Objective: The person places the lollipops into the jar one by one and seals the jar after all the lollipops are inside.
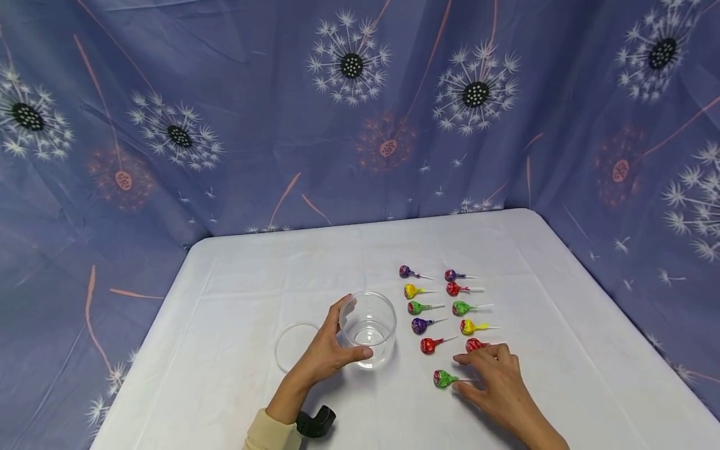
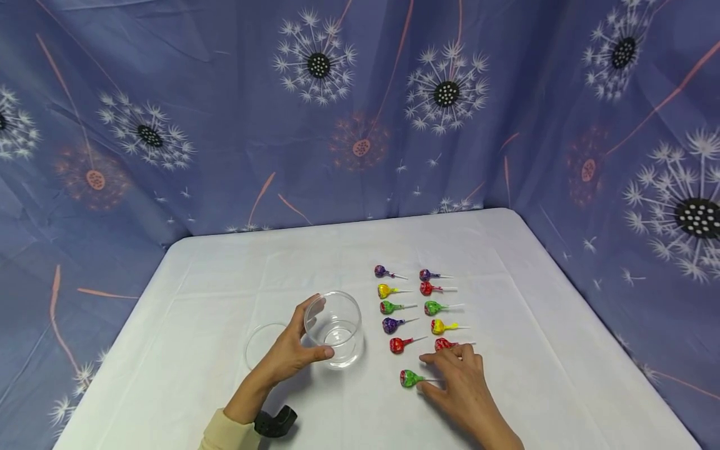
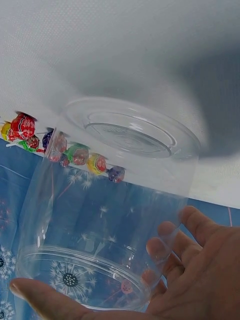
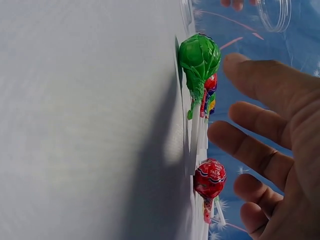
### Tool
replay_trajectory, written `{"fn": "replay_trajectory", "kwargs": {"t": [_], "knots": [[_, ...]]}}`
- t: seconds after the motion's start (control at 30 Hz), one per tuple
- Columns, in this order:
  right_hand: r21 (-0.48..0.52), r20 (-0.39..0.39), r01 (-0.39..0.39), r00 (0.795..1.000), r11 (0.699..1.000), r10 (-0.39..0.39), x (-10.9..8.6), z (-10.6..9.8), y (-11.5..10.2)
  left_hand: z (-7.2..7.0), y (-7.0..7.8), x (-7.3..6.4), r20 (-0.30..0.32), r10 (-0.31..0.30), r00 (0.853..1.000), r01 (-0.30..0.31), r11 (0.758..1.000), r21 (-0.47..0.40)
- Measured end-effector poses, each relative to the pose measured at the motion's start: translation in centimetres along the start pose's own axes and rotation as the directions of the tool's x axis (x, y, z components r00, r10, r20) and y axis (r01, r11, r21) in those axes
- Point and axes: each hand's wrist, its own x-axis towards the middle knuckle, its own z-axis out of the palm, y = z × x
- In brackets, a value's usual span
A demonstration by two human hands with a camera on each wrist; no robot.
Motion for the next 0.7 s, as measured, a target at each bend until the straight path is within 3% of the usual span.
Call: {"fn": "replay_trajectory", "kwargs": {"t": [0.27, 0.5, 0.7], "knots": [[-0.012, 0.054, -0.063, 0.996, 0.998, 0.064, -0.45, -0.01, 0.07, 0.07, -0.38, -0.06, -0.007, 0.011, 1.0, -0.012, 1.0, -0.012], [-0.005, 0.152, -0.156, 0.976, 0.988, 0.155, -0.64, 0.17, 0.3, 0.03, -0.4, -0.14, 0.012, -0.004, 1.0, 0.005, 0.999, -0.032], [0.004, 0.172, -0.176, 0.97, 0.984, 0.173, -0.62, 0.33, 0.56, 0.05, -0.34, -0.15, 0.013, 0.002, 1.0, -0.001, 0.999, -0.041]]}}
